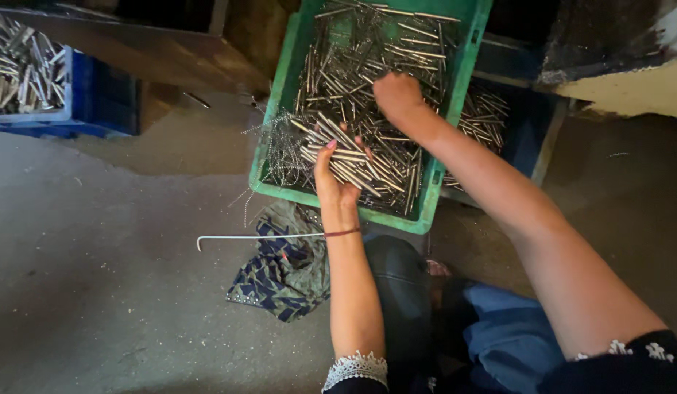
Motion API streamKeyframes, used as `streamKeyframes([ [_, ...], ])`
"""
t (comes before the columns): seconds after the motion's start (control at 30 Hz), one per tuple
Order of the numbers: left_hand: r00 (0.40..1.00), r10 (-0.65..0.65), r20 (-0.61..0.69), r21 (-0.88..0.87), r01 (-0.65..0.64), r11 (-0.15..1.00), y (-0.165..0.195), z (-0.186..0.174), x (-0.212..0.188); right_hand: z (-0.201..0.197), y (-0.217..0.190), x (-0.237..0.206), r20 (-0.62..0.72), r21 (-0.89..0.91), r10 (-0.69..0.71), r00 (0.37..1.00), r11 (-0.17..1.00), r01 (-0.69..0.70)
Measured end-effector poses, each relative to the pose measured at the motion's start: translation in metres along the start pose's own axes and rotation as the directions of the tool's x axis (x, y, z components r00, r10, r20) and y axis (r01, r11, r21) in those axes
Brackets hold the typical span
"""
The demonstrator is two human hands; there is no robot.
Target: The person sits on the floor and sorts small metal rods from a green crate. They use a long metal rod to stir the pile, then pick up handfuls of rods with both hands, separating them and placing them back into the crate.
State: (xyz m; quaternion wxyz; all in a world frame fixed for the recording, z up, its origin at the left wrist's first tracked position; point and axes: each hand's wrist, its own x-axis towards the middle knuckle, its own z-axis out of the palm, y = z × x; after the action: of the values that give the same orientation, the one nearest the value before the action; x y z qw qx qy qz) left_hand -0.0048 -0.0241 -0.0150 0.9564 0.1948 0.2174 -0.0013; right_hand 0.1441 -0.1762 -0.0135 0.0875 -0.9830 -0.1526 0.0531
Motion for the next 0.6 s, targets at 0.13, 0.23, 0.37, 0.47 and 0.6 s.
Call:
streamKeyframes([
  [0.13, 0.996, -0.061, 0.064, -0.061, 0.065, 0.996, -0.003, -0.003, 0.003, 0.007, 0.001, -0.011, 0.074, 0.070, -0.022, 0.997, 0.997, 0.016],
  [0.23, 0.999, -0.027, 0.026, -0.019, 0.028, 0.999, -0.005, 0.001, 0.004, -0.005, 0.016, -0.014, 0.089, 0.039, -0.134, 0.987, 0.991, 0.131],
  [0.37, 1.000, -0.017, 0.021, 0.027, 0.016, 1.000, -0.004, 0.007, 0.000, -0.038, 0.030, -0.016, 0.522, 0.405, 0.076, 0.849, 0.855, -0.326],
  [0.47, 0.996, -0.061, 0.066, -0.052, 0.065, 0.997, -0.003, 0.009, -0.001, -0.061, 0.023, -0.022, 0.499, 0.640, -0.076, 0.863, 0.704, -0.308],
  [0.6, 0.999, -0.041, 0.006, -0.030, 0.041, 0.999, -0.005, 0.010, -0.001, -0.083, -0.007, -0.037, 0.306, 0.729, -0.294, 0.906, 0.684, -0.024],
])
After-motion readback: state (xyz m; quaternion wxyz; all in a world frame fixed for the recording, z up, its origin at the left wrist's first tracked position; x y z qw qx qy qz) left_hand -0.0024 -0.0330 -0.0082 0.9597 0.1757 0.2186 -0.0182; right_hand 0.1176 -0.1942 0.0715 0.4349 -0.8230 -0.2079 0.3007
